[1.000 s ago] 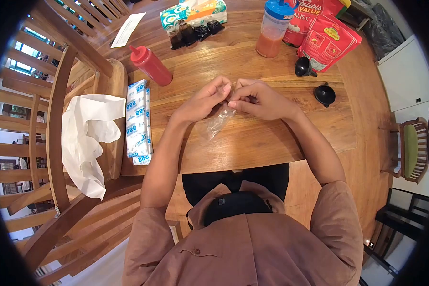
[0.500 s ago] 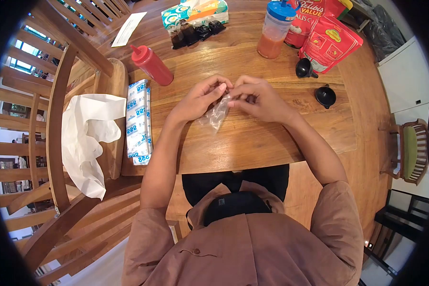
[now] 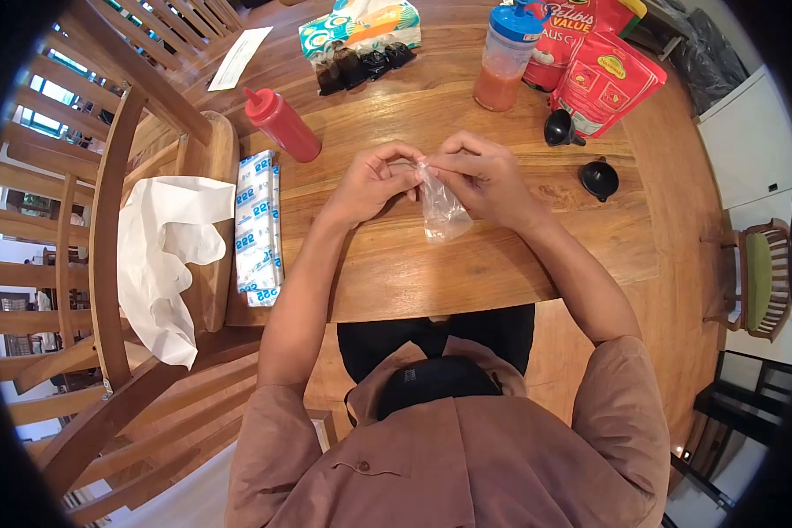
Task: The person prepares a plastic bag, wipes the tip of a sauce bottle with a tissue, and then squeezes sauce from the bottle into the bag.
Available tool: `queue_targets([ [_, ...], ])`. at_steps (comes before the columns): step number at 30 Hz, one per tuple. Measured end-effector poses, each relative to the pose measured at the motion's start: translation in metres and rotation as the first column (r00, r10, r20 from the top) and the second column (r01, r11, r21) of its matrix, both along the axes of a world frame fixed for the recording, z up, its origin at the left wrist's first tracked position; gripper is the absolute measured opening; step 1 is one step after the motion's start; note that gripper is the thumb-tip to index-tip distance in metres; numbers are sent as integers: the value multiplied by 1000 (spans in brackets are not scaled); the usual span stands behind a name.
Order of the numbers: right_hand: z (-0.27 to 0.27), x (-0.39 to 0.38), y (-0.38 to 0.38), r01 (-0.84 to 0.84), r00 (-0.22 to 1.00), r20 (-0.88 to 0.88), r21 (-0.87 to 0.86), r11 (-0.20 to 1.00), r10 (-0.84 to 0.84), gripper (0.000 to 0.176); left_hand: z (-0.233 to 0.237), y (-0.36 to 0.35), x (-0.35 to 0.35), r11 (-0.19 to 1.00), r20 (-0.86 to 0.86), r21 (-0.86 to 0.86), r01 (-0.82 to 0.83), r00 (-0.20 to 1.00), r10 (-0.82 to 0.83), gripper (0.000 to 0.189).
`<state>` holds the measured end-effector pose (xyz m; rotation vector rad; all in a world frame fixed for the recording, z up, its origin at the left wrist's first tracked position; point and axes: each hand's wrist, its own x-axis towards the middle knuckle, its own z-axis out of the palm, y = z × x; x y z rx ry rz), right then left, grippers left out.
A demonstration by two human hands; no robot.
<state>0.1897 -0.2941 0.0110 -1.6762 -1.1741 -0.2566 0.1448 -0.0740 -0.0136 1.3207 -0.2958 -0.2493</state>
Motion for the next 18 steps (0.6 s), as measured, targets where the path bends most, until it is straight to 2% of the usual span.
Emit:
queue_targets([
  [2,5,-6,2,53,984,-169,-25,998,-57,19,-1,-3,1,998,41,-28,-49,998,50,16],
  [6,-5,3,2,-6,992,-127,88,996,18,19,7,-6,0,986,106,-102,-134,984,144,11],
  [12,5,5,-4,3,981,-196,-37,999,-10,11,8,4,0,989,157,-15,-149,976,150,10],
  [14,5,10,-5,5,997,-79,-42,999,-8,13,10,8,0,993,138,-42,-109,984,114,11],
  [15,6,10,-6,3,997,-78,-42,999,-6,13,10,9,0,995,121,-71,-66,990,74,13],
  [18,10,8,-8,-56,983,-180,-85,995,40,15,9,7,-2,999,59,-40,-32,998,35,12],
])
